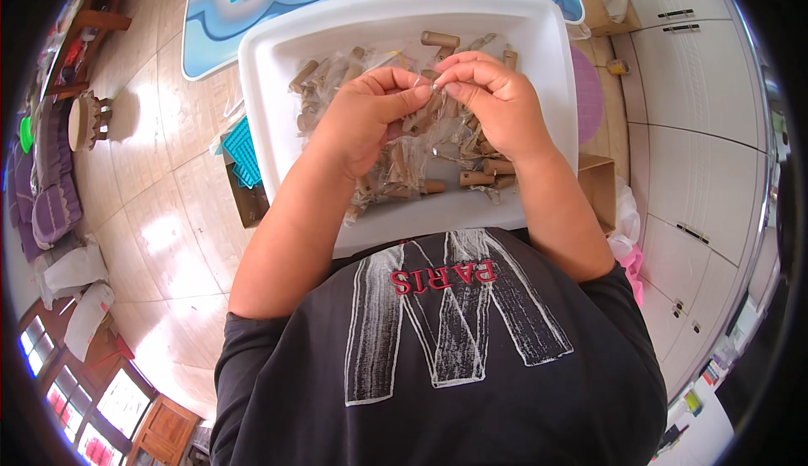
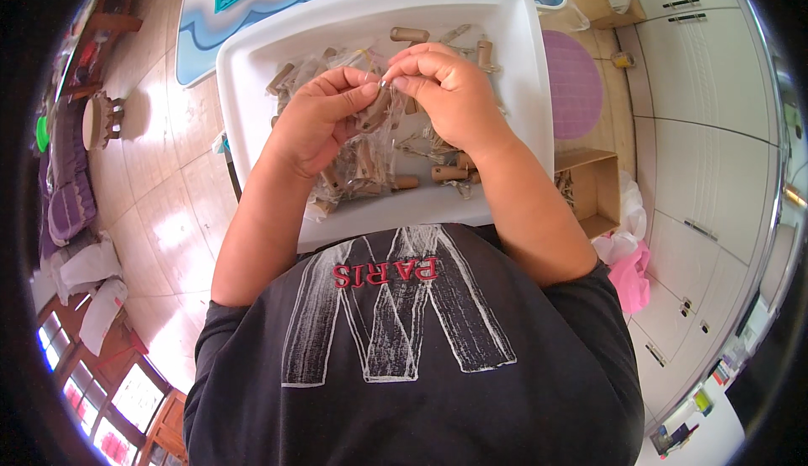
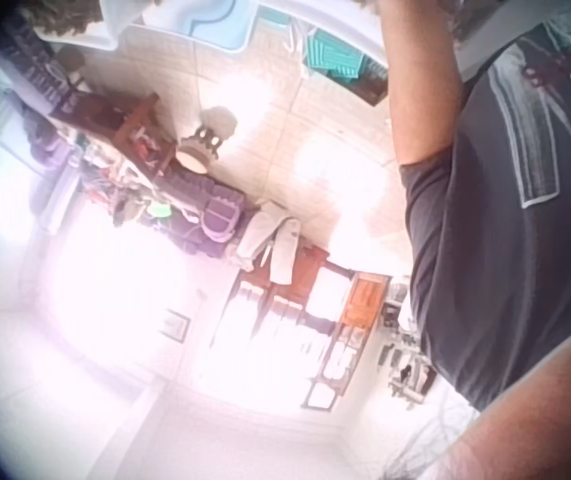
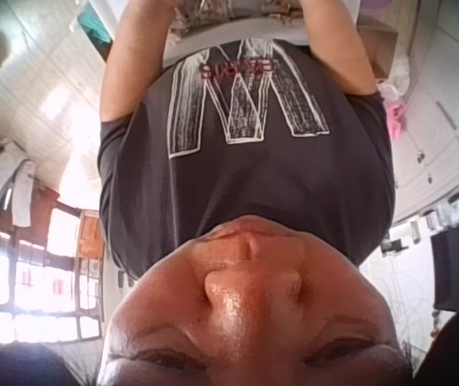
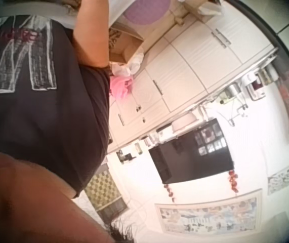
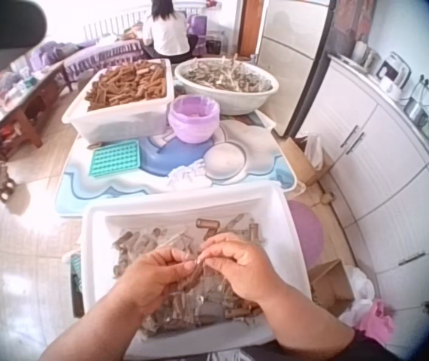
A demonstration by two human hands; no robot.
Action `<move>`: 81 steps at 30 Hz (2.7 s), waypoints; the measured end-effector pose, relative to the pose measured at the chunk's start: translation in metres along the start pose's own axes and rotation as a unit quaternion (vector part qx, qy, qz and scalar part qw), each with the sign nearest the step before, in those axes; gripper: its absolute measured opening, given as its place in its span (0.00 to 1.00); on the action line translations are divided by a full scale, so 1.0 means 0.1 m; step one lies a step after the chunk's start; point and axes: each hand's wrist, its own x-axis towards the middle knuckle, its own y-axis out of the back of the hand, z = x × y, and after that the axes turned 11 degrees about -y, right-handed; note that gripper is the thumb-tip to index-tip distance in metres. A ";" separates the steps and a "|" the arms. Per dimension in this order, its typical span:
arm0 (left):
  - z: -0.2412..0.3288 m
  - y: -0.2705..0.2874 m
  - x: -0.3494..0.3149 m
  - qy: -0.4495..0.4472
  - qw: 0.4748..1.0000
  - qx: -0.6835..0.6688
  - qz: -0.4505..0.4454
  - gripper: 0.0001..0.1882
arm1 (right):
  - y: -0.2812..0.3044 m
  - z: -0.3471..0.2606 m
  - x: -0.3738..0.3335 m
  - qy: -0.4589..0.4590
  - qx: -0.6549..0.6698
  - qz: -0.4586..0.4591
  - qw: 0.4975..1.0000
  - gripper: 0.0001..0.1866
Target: The person repeatedly picks up small cylindrical cork-like objects from a white tray and wraps each one individually in a small piece of clear plastic film. The wrapped items are placed back into the tray. The process is repetitive and continues throughout the clip.
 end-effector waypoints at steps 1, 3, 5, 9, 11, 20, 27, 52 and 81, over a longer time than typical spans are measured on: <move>0.02 -0.01 -0.01 -0.002 1.000 0.018 -0.001 0.03 | 0.01 0.00 0.00 -0.001 -0.003 -0.002 1.000 0.06; 0.07 -0.06 -0.04 -0.006 0.999 0.054 -0.003 0.03 | 0.02 -0.02 0.00 -0.002 -0.008 -0.007 1.000 0.06; 0.01 -0.03 -0.03 -0.035 0.997 0.071 0.005 0.04 | 0.01 -0.03 0.00 -0.007 -0.022 -0.005 1.000 0.06; 0.01 -0.08 -0.03 -0.062 0.995 0.064 0.054 0.04 | -0.05 -0.08 -0.02 -0.044 0.059 -0.019 0.997 0.06; -0.01 -0.08 -0.04 -0.074 0.994 0.071 0.047 0.05 | -0.06 -0.08 -0.03 -0.061 0.045 -0.008 0.997 0.06; 0.00 -0.12 -0.04 -0.065 0.994 0.042 0.079 0.08 | -0.05 -0.06 -0.02 0.053 -0.054 0.077 0.994 0.05; -0.03 -0.14 -0.06 -0.087 0.991 0.096 0.019 0.10 | -0.09 -0.17 -0.07 0.116 -0.151 0.147 0.971 0.06; 0.06 -0.09 -0.09 -0.120 0.984 0.117 0.061 0.06 | 0.07 -0.15 -0.05 -0.177 0.168 0.012 0.970 0.07; 0.02 -0.02 -0.08 -0.228 0.930 0.287 0.020 0.08 | -0.07 -0.11 -0.03 -0.172 0.109 0.014 0.979 0.13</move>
